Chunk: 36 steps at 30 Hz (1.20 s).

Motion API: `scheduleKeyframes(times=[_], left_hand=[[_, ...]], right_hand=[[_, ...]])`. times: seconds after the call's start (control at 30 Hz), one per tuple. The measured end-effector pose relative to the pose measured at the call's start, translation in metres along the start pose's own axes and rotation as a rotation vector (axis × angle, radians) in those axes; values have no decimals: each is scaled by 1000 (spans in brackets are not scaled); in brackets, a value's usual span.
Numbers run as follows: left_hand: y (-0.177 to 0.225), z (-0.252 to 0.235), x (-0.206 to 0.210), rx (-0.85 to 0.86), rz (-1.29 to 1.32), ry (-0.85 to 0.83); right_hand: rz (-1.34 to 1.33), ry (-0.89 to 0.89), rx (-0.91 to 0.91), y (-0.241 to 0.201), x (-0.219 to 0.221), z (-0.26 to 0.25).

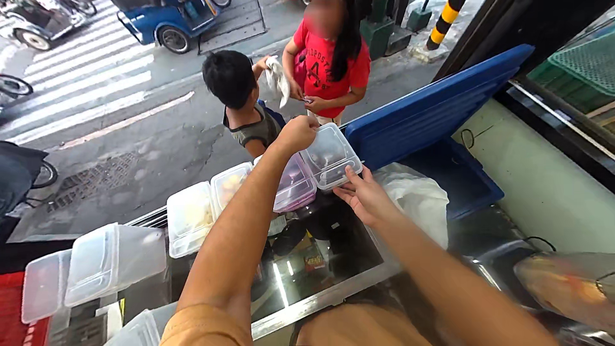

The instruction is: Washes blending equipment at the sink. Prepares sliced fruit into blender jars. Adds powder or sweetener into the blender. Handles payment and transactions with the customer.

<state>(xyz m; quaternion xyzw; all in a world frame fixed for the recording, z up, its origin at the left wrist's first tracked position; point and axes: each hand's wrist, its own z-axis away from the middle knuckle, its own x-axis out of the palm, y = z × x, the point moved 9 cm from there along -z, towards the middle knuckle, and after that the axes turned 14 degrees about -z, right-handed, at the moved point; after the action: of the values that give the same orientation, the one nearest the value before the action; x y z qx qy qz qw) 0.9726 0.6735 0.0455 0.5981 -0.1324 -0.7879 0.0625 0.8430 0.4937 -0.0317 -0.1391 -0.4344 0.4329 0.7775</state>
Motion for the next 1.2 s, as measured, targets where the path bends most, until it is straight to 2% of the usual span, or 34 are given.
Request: scheduleKeyframes(times=[0.07,0.13,0.2,0.3,0.4,0.5,0.6,0.67,0.7,0.8,0.9,0.97,1.03,1.1,1.2], left_hand=[[-10,21,-8,-40,-81,24],[-38,52,-16,-137,-202,38],[-76,80,-17,-234,-230,-71],[-97,101,2,-197,-58,-256],[-98,101,4,-145,5,-247],[-98,101,6,-113,39,-217],[-99,115,-3,-128,-31,-35],[-108,163,-22,-140,-154,110],[-115,201,-32,-140,-179,131],[-163,342,-45,-156,-106,88],[-242,480,-15,-348,-27,-16],[-285,550,24,-513,30,-137],[-305,592,57,-577,113,-197],[-313,601,78,-524,215,-134],[-309,585,75,-438,291,4]], right_hand=[[-45,29,20,4,-9,3],[-53,68,56,17,-19,16],[-60,31,183,52,-11,38],[-153,-127,392,110,25,57],[-294,-108,361,129,50,46],[-331,-52,311,134,51,49],[-270,-53,240,134,45,52],[-140,-43,296,148,32,69],[-59,-27,351,161,23,83],[155,-104,621,225,12,152],[363,-388,981,306,40,236],[461,-507,1099,352,62,270],[478,-514,1133,385,84,291],[418,-440,1097,405,103,303],[355,-246,859,410,122,301]])
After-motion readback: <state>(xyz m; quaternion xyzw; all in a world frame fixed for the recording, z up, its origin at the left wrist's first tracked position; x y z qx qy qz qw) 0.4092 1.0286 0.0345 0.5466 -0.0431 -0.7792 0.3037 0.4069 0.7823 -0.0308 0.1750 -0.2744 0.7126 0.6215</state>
